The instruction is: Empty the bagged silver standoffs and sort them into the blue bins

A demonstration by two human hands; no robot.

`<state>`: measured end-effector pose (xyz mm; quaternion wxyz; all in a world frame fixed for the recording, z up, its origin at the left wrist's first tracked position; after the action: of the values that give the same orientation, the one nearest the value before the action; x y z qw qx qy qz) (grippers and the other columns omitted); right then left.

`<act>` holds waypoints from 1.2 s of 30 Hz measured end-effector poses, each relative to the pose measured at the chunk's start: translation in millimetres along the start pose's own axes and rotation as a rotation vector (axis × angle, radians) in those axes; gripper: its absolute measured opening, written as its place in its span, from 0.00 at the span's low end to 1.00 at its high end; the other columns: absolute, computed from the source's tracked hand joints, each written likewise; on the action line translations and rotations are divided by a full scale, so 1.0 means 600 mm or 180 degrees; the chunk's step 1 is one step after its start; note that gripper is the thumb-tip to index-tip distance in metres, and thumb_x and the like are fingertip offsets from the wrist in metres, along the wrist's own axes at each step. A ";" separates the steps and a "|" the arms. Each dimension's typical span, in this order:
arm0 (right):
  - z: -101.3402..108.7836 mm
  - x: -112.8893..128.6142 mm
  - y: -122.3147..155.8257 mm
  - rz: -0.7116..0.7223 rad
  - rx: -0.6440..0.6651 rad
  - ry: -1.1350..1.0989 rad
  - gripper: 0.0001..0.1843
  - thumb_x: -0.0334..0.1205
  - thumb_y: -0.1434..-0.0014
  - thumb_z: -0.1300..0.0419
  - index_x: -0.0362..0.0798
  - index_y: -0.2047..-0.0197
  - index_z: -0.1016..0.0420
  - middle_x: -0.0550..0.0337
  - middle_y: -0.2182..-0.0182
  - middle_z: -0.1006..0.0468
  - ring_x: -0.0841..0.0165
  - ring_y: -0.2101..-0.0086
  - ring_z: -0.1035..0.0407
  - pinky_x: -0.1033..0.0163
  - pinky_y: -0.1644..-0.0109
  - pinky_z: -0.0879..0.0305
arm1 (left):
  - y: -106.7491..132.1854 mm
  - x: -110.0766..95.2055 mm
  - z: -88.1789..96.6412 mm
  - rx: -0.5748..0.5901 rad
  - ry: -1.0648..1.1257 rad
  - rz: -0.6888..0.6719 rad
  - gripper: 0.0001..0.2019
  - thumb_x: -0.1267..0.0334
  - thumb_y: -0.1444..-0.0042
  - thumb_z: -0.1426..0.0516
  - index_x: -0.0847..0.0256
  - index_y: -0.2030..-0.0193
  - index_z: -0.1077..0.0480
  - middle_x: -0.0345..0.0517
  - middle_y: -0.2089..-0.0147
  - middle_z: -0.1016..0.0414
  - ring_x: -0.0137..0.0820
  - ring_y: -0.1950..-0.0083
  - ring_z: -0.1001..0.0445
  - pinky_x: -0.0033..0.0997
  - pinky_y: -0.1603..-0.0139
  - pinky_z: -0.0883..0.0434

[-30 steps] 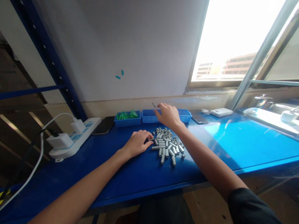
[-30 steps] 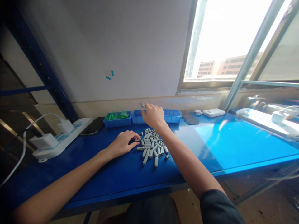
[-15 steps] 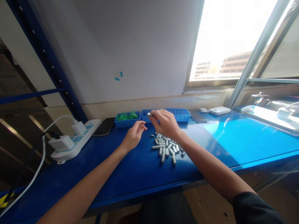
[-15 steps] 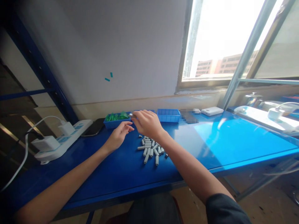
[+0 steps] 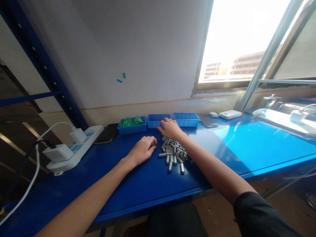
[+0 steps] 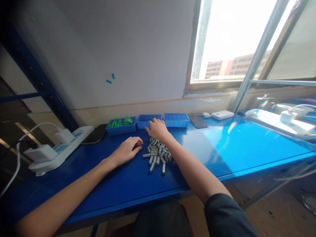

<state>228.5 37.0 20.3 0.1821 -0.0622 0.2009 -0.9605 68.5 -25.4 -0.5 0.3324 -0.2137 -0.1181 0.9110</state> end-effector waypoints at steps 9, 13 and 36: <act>0.016 -0.009 0.022 0.0148 -0.0090 -0.0601 0.19 0.50 0.42 0.42 0.47 0.52 0.31 0.52 0.58 0.26 0.59 0.53 0.36 0.56 0.50 0.43 | 0.002 0.011 0.027 -0.0771 0.0354 0.0130 0.08 0.61 0.39 0.49 0.58 0.55 0.36 0.46 0.58 0.28 0.35 0.55 0.28 0.38 0.51 0.31; 0.041 0.003 0.037 0.0280 -0.0460 -0.0742 0.18 0.51 0.42 0.43 0.48 0.54 0.28 0.53 0.60 0.26 0.60 0.53 0.39 0.55 0.50 0.44 | 0.001 0.012 0.034 -0.0978 0.0647 0.0319 0.11 0.59 0.40 0.48 0.58 0.53 0.37 0.46 0.58 0.28 0.34 0.57 0.27 0.37 0.52 0.31; 0.176 -0.120 0.056 -0.1124 -0.1860 -0.0482 0.13 0.44 0.40 0.45 0.47 0.56 0.27 0.55 0.68 0.25 0.62 0.64 0.31 0.57 0.57 0.37 | 0.006 -0.008 0.000 0.0213 0.0156 -0.0337 0.14 0.62 0.39 0.49 0.57 0.49 0.30 0.49 0.47 0.28 0.39 0.47 0.31 0.40 0.45 0.35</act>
<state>326.3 -3.2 99.4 0.0020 -0.2165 0.4395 -0.8718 69.8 -31.2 -0.4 0.3898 -0.2182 -0.0905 0.8901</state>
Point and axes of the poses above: each hand's wrist, its own y-axis away from the middle knuckle, its own z-axis out of the back of the hand, x = y × z, the point moved 3 cm from there along -y, towards the middle knuckle
